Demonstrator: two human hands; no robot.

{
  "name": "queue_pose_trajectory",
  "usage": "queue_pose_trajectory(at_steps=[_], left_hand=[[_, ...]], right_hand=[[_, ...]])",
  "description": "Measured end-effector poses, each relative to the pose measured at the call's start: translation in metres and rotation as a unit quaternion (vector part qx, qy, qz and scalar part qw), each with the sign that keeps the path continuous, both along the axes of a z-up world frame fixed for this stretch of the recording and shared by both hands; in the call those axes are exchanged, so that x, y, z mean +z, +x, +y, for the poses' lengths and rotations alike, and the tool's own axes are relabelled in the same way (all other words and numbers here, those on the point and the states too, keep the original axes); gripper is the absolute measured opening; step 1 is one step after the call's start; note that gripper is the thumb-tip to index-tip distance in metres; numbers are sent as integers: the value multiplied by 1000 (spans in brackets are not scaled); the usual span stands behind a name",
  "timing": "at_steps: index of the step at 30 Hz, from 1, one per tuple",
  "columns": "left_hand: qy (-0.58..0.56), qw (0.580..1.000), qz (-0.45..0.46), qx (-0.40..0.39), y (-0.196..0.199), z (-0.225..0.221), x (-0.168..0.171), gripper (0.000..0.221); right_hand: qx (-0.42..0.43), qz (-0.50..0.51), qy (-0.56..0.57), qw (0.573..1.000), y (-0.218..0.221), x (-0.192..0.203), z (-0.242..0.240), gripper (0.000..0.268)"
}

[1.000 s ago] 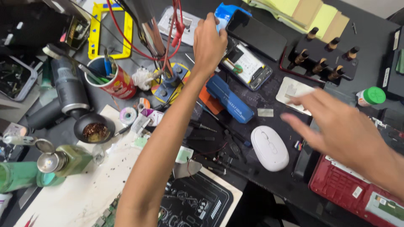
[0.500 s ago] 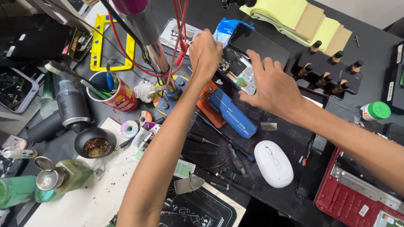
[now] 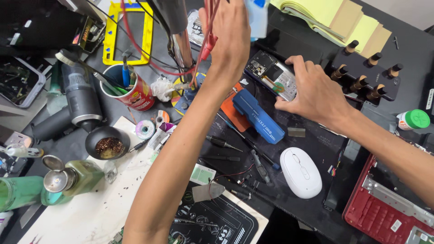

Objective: The person uses a heat gun and tweezers to heat and remove components from a motherboard, then cleans the board with a cloth.

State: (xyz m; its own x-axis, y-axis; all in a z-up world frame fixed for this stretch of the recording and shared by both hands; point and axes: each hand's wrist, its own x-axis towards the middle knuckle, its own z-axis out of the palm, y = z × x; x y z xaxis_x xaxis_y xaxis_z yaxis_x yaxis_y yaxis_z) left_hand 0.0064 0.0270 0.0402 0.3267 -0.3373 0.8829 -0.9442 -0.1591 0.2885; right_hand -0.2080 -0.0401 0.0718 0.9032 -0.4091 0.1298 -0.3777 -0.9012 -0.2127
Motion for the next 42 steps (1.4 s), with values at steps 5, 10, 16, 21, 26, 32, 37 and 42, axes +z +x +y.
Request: queue_pose_trajectory(at_steps=[5,10,16,21,26,32,37,42], left_hand=[[62,993,77,57,-14,-8,15,27],[94,980,174,0,-26,7,5,42],[175,953,244,-37,-26,24,-11,26],[205,922,318,-79,-24,26,-17,12],[210,918,330,-65,-25,28,-19,13],[191,932,300,-75,-29,29,-21,13],[180,950,247,-58,-30,28,-23,18],[163,972,165,-26,-35,28,-22,37]], right_hand=[[9,-1,-3,1000,-5,-3,-2,84],[9,3,17,1000,-19,-1,-8,87],[-10,-80,97,992,-29,6,-8,85],[53,-126,32,990,-28,11,-10,47],[70,-111,-21,991,-25,21,-14,51],[115,-162,-66,978,-17,20,-18,24],[83,-279,64,954,-19,28,-39,17],[75,-404,214,886,-32,43,-66,11]])
